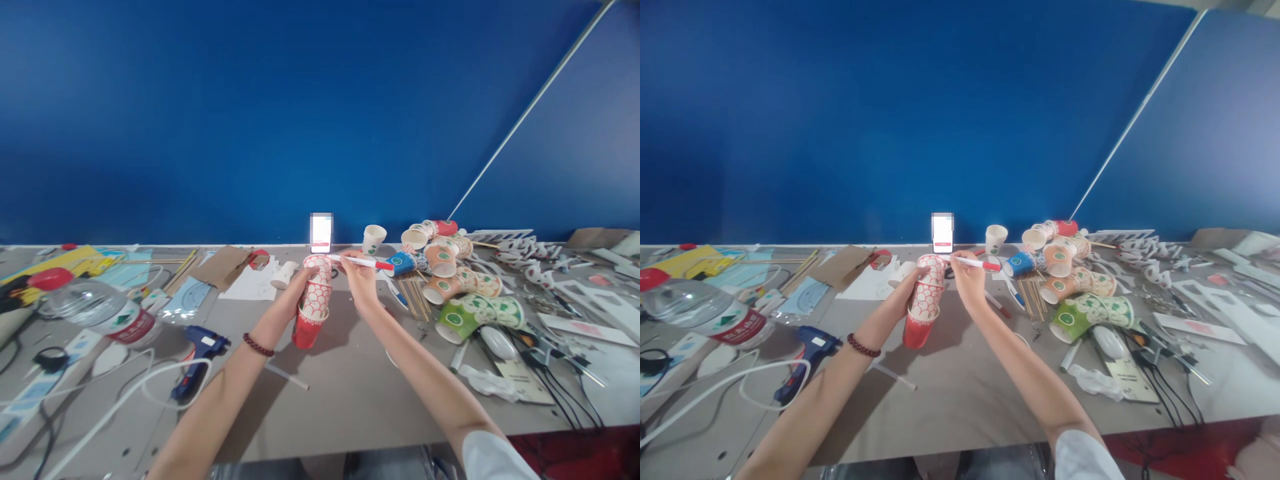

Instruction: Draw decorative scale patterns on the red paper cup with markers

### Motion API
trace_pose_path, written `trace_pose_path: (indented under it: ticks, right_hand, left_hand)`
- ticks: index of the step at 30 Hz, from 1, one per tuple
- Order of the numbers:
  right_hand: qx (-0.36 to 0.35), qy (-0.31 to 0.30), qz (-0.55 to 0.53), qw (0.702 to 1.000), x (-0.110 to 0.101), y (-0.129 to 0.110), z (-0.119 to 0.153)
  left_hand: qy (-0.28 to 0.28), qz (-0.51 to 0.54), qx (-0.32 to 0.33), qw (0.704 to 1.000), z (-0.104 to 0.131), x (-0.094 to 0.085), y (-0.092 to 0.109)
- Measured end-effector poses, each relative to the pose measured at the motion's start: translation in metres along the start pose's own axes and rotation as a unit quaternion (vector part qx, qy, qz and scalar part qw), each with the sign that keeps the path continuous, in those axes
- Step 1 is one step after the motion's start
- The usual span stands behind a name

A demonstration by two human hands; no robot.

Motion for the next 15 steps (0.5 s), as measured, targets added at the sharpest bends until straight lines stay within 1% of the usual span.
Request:
trace_pose_path:
  ticks: [9,15]
  right_hand:
    - [-0.007,-0.005,0.008,1.000,-0.0002,0.0011,-0.0002]
    - [-0.003,-0.009,0.009,1.000,0.0000,0.0014,0.0001]
  left_hand:
    - [-0.006,0.004,0.009,1.000,-0.0021,-0.0013,-0.0010]
    - [0.009,-0.003,0.017,1.000,-0.0012,-0.0011,0.0004]
Point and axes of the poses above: each hand's wrist, its own z-axis away from the middle knuckle, its own x-axis out of the palm, y = z × x, the point moved 3 cm from there along -z, towards the middle knuckle, and after that the axes turned 1 degree about -x, right-handed, at the moved point
